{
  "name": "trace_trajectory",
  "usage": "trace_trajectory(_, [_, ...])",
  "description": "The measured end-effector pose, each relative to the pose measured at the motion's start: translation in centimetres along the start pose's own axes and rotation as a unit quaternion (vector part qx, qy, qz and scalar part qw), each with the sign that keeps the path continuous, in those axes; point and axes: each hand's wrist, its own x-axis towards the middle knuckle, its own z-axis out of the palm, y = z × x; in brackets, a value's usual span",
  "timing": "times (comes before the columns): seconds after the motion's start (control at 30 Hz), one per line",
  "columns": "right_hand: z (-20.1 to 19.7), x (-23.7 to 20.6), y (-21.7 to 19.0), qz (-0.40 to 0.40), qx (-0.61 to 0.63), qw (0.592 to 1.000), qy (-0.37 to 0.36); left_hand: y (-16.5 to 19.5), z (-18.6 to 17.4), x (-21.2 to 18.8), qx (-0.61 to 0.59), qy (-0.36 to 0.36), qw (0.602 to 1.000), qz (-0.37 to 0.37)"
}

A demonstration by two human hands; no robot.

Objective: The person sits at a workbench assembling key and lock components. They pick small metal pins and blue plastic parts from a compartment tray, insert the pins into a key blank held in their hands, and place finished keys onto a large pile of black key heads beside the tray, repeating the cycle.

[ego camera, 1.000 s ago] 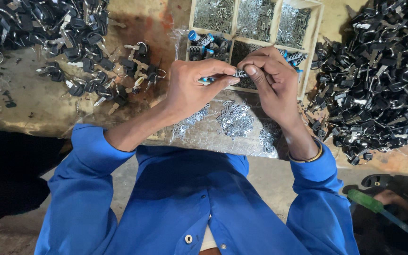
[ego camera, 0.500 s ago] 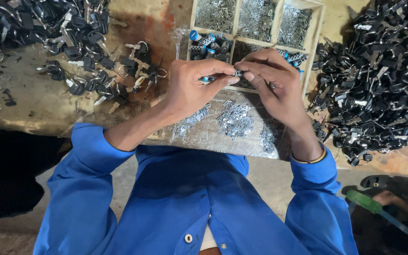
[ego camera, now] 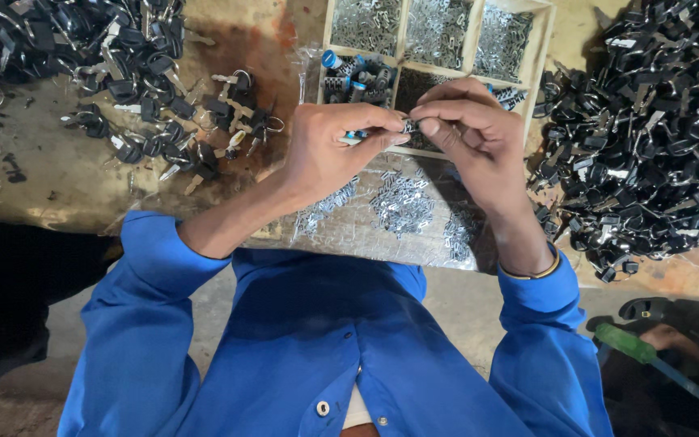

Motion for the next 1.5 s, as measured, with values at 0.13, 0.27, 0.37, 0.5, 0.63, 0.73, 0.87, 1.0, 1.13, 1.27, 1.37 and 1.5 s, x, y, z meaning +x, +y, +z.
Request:
trace_trajectory(0.13, [0.1,-0.1,0.3,0.028,0.039,0.999,-0.012,-0.2,0.0,0.0,-0.009,-0.008,1.000,0.002])
trace_trajectory(0.27, [0.2,-0.1,0.4,0.033,-0.023,0.999,0.001,-0.5,0.1,0.1,-0.006,-0.013,1.000,0.009])
trace_trajectory(0.37, [0.3,-0.2,0.3,0.037,-0.035,0.999,0.008,-0.5,0.0,-0.1,-0.009,-0.010,1.000,0.012])
trace_trajectory(0.5, [0.2,0.0,-0.4,-0.016,-0.119,0.993,-0.010,-0.6,0.1,-0.2,-0.022,-0.010,1.000,0.006])
trace_trajectory(0.63, [-0.1,0.4,-1.7,-0.057,-0.151,0.985,-0.056,-0.6,0.2,-0.1,-0.009,-0.001,1.000,0.008])
trace_trajectory(0.73, [-0.9,0.6,-2.6,-0.079,-0.237,0.967,-0.058,-0.6,0.1,-0.1,-0.006,0.002,1.000,0.012])
trace_trajectory(0.87, [-3.1,-0.1,-3.4,-0.032,-0.329,0.941,0.078,-0.3,0.0,-0.2,-0.016,0.001,1.000,0.004])
trace_trajectory(1.0, [-6.3,-3.3,-4.5,-0.072,-0.422,0.903,0.029,-0.2,0.0,-0.3,-0.050,0.005,0.999,-0.007])
trace_trajectory(1.13, [-5.1,-6.6,-3.3,-0.014,-0.538,0.843,-0.016,-0.2,-0.2,-0.2,-0.069,0.010,0.998,0.013])
trace_trajectory(1.27, [-2.3,-9.1,-1.8,0.013,-0.538,0.842,0.014,0.3,-0.6,-0.1,-0.070,0.011,0.997,0.038])
trace_trajectory(1.37, [-1.3,-10.7,-1.4,0.043,-0.503,0.861,0.063,1.5,-1.0,-0.6,-0.086,0.012,0.996,0.037])
trace_trajectory(1.5, [0.4,-12.4,-1.2,0.034,-0.429,0.895,0.117,3.7,-2.0,-2.4,-0.048,0.015,0.998,0.030])
